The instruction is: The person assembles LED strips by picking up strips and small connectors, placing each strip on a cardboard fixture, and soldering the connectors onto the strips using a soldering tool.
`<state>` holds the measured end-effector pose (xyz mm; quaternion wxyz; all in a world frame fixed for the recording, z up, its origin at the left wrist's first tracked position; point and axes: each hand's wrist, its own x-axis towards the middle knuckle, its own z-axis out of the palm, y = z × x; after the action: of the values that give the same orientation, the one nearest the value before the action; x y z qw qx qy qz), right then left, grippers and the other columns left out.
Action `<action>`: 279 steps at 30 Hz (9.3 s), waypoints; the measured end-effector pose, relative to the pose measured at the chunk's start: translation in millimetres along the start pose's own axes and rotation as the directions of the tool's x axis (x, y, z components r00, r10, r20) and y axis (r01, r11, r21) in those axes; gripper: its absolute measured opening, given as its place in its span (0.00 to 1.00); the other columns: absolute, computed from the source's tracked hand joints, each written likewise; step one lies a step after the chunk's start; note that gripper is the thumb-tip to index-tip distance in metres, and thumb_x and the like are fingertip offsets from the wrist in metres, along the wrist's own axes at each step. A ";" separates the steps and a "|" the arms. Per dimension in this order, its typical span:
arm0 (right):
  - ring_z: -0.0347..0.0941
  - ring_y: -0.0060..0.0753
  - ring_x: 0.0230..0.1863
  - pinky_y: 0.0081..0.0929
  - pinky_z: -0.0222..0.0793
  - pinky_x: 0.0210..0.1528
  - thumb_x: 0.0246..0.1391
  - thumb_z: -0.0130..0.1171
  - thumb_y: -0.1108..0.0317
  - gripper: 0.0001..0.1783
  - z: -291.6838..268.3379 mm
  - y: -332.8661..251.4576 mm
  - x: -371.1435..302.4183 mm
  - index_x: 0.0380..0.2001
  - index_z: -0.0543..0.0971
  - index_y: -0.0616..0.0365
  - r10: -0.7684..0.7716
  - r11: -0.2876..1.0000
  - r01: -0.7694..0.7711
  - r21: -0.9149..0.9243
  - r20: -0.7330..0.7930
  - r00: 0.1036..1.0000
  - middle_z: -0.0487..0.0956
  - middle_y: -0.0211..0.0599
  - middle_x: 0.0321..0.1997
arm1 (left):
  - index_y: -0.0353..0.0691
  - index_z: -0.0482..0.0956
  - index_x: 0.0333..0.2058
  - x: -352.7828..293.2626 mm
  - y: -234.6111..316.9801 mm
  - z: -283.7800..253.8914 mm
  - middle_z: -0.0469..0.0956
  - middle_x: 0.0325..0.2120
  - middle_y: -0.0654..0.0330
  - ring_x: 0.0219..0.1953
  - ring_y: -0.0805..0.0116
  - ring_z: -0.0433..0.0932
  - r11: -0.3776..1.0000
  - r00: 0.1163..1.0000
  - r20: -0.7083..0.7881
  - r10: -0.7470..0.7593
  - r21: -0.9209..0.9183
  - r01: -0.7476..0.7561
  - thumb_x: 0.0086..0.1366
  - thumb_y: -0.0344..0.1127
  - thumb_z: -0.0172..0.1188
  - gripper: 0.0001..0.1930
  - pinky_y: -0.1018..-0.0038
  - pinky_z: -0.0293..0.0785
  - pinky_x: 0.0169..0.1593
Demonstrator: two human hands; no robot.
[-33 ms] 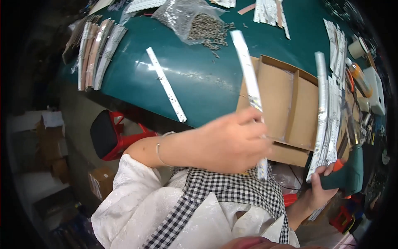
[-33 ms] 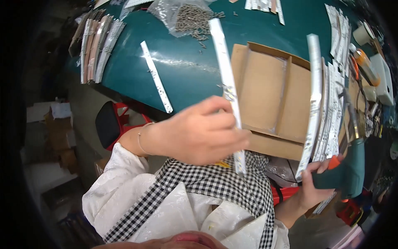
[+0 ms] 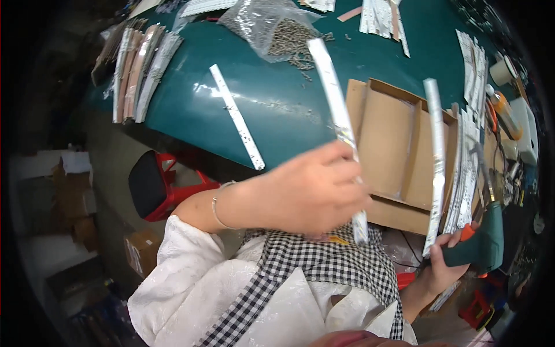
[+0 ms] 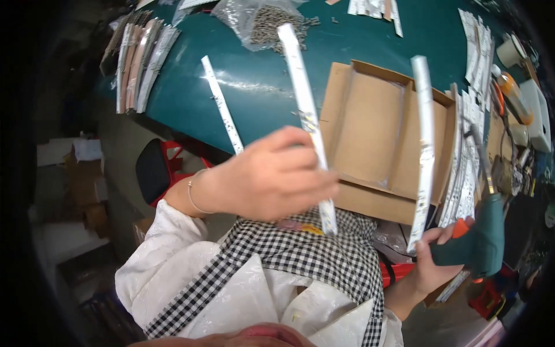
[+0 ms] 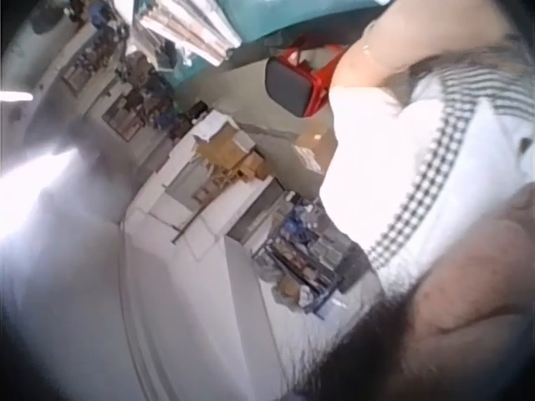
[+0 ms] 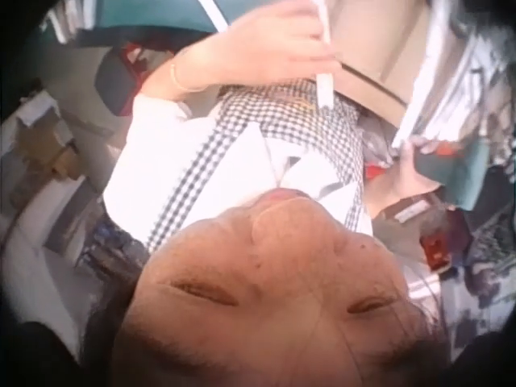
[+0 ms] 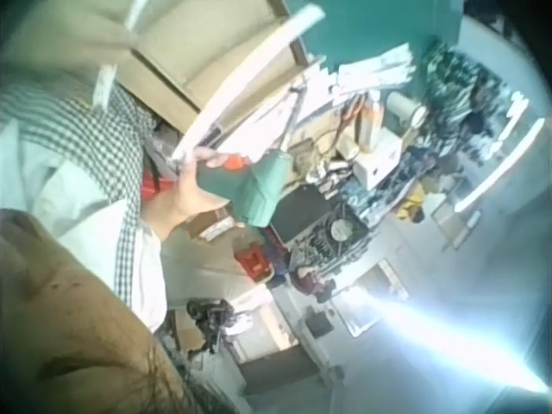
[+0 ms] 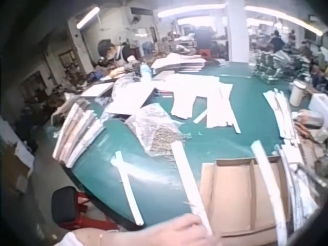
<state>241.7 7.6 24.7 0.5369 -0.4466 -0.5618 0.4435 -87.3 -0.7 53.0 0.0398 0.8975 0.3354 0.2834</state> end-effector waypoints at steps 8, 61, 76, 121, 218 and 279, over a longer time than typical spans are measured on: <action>0.71 0.26 0.29 0.19 0.71 0.32 0.38 0.63 0.91 0.47 35.5 18.5 -20.6 0.64 0.56 0.68 0.254 0.967 -0.256 0.007 0.104 0.962 0.67 0.35 0.37 | 0.36 0.83 0.32 -80.4 -48.9 -30.5 0.82 0.35 0.60 0.34 0.63 0.76 0.936 0.941 0.103 -0.324 0.178 0.303 0.46 0.28 0.61 0.11 0.68 0.74 0.42; 0.76 0.27 0.42 0.22 0.77 0.39 0.51 0.57 0.87 0.20 88.9 25.0 22.6 0.45 0.65 0.62 0.059 0.998 -0.048 -0.038 0.380 0.923 0.66 0.31 0.35 | 0.33 0.75 0.34 26.8 3.8 68.4 0.79 0.32 0.60 0.36 0.76 0.78 -0.064 0.675 0.353 -0.648 -0.908 0.413 0.64 0.24 0.60 0.03 0.79 0.75 0.42; 0.69 0.12 0.30 0.13 0.67 0.32 0.54 0.55 0.84 0.12 90.1 39.1 20.2 0.40 0.67 0.62 0.070 0.977 0.003 -0.214 0.332 0.941 0.74 0.34 0.36 | 0.35 0.82 0.31 25.4 -1.0 76.3 0.82 0.26 0.57 0.27 0.66 0.81 0.700 0.839 -0.128 -0.530 -0.625 0.347 0.47 0.21 0.70 0.10 0.75 0.75 0.31; 0.72 0.29 0.28 0.24 0.74 0.29 0.52 0.59 0.79 0.35 56.5 14.7 5.3 0.61 0.58 0.72 0.343 0.911 -0.377 0.165 0.204 0.917 0.73 0.47 0.48 | 0.46 0.82 0.23 19.2 -41.0 95.5 0.76 0.18 0.68 0.34 0.69 0.76 0.873 0.842 -0.231 -0.488 -0.157 0.462 0.44 0.26 0.69 0.07 0.58 0.57 0.52; 0.74 0.32 0.32 0.29 0.69 0.43 0.41 0.71 0.74 0.33 -56.8 33.4 69.4 0.52 0.69 0.60 -0.055 0.463 -0.194 -0.865 -0.246 0.968 0.78 0.35 0.34 | 0.39 0.82 0.33 -39.5 -6.7 -43.8 0.80 0.35 0.62 0.34 0.66 0.74 0.921 0.937 0.145 -0.319 0.281 0.270 0.50 0.31 0.58 0.10 0.67 0.71 0.43; 0.76 0.34 0.42 0.22 0.71 0.37 0.44 0.59 0.91 0.47 60.3 25.0 18.3 0.66 0.54 0.60 0.014 0.999 0.004 -0.053 0.338 0.941 0.66 0.32 0.36 | 0.30 0.78 0.34 28.3 2.2 48.0 0.81 0.30 0.58 0.33 0.74 0.80 -0.143 0.652 0.423 -0.629 -0.888 0.438 0.60 0.24 0.64 0.05 0.80 0.79 0.39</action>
<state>181.6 29.6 2.3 0.4195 -0.3791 -0.6561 0.4999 -42.9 20.9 27.0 0.6868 0.3995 0.4093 0.4486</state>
